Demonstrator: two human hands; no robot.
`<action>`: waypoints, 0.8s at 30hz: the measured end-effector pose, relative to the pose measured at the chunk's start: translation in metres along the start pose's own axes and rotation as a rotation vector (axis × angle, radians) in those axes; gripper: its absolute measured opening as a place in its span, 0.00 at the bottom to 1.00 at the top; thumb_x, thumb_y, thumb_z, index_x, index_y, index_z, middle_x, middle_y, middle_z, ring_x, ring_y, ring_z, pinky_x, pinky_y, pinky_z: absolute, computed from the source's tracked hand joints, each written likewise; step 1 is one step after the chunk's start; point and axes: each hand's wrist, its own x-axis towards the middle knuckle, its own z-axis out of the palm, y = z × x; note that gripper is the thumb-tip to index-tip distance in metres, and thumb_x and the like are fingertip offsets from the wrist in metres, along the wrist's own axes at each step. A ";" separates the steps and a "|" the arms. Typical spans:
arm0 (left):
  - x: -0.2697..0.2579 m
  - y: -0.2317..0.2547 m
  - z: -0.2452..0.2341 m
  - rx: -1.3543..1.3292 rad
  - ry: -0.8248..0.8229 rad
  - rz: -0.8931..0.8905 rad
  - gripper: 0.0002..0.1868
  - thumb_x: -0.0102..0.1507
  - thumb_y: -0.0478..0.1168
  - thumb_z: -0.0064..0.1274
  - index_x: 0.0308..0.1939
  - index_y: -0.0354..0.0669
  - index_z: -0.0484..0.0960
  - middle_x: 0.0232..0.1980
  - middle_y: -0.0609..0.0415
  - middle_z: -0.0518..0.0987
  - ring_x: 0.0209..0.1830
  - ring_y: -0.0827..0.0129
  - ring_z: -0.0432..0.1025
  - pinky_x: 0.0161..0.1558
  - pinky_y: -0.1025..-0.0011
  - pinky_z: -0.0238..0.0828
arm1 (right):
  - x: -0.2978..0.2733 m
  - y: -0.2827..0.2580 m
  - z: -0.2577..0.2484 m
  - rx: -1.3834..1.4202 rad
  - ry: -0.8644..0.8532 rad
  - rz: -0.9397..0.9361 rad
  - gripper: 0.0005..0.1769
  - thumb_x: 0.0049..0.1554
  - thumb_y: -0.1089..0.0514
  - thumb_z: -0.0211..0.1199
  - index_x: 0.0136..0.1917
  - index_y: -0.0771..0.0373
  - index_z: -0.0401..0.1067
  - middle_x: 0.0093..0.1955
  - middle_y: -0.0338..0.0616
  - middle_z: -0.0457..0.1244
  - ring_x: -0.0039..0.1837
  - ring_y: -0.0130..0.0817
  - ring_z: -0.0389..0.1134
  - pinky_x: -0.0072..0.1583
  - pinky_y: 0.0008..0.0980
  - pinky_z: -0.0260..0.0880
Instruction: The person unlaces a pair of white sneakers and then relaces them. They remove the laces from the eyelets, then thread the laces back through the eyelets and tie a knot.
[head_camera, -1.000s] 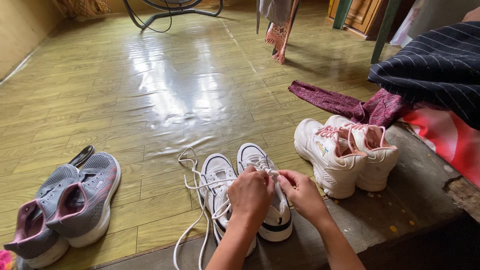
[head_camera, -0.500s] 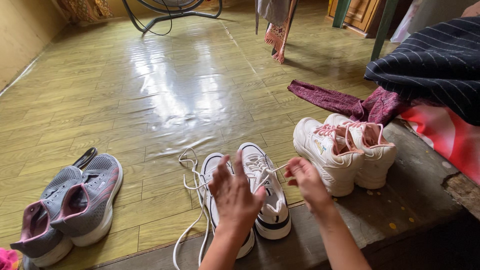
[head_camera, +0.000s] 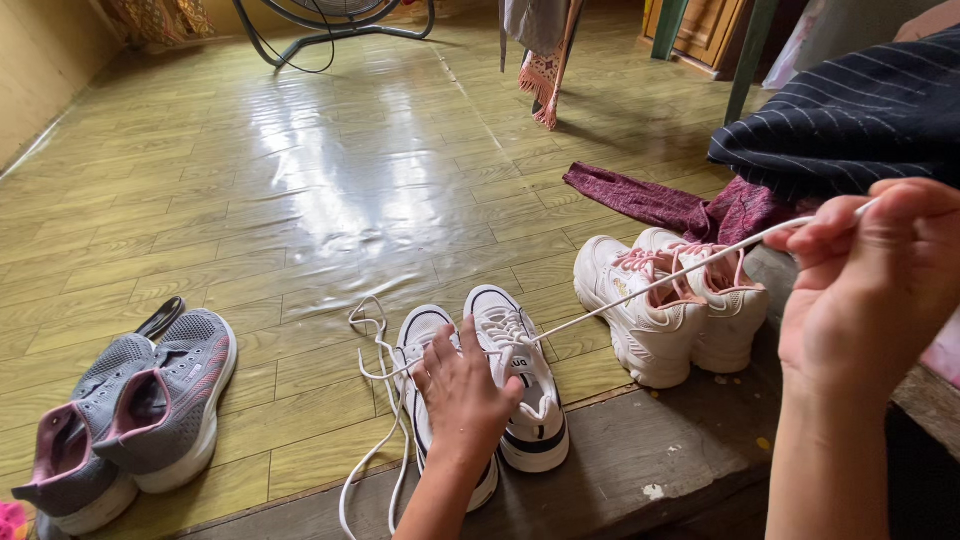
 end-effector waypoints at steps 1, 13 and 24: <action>0.000 0.000 0.000 0.002 -0.005 0.001 0.54 0.50 0.51 0.67 0.73 0.38 0.55 0.70 0.39 0.59 0.72 0.51 0.53 0.67 0.53 0.47 | 0.002 -0.005 0.003 -0.015 0.003 -0.027 0.09 0.83 0.62 0.50 0.57 0.63 0.63 0.42 0.44 0.60 0.42 0.30 0.64 0.53 0.37 0.75; 0.018 -0.042 -0.039 0.054 -0.149 0.073 0.24 0.61 0.64 0.53 0.42 0.51 0.88 0.55 0.50 0.79 0.61 0.59 0.67 0.66 0.55 0.54 | -0.043 0.014 0.039 -0.340 -0.192 0.364 0.11 0.71 0.56 0.54 0.56 0.67 0.68 0.45 0.45 0.66 0.46 0.30 0.69 0.54 0.29 0.76; 0.061 -0.011 -0.007 -1.353 -0.567 -0.111 0.15 0.67 0.46 0.51 0.46 0.37 0.84 0.40 0.54 0.85 0.42 0.66 0.81 0.40 0.71 0.80 | -0.070 0.069 0.050 -0.347 -0.801 0.874 0.26 0.57 0.60 0.60 0.68 0.65 0.70 0.59 0.47 0.71 0.61 0.33 0.71 0.64 0.30 0.72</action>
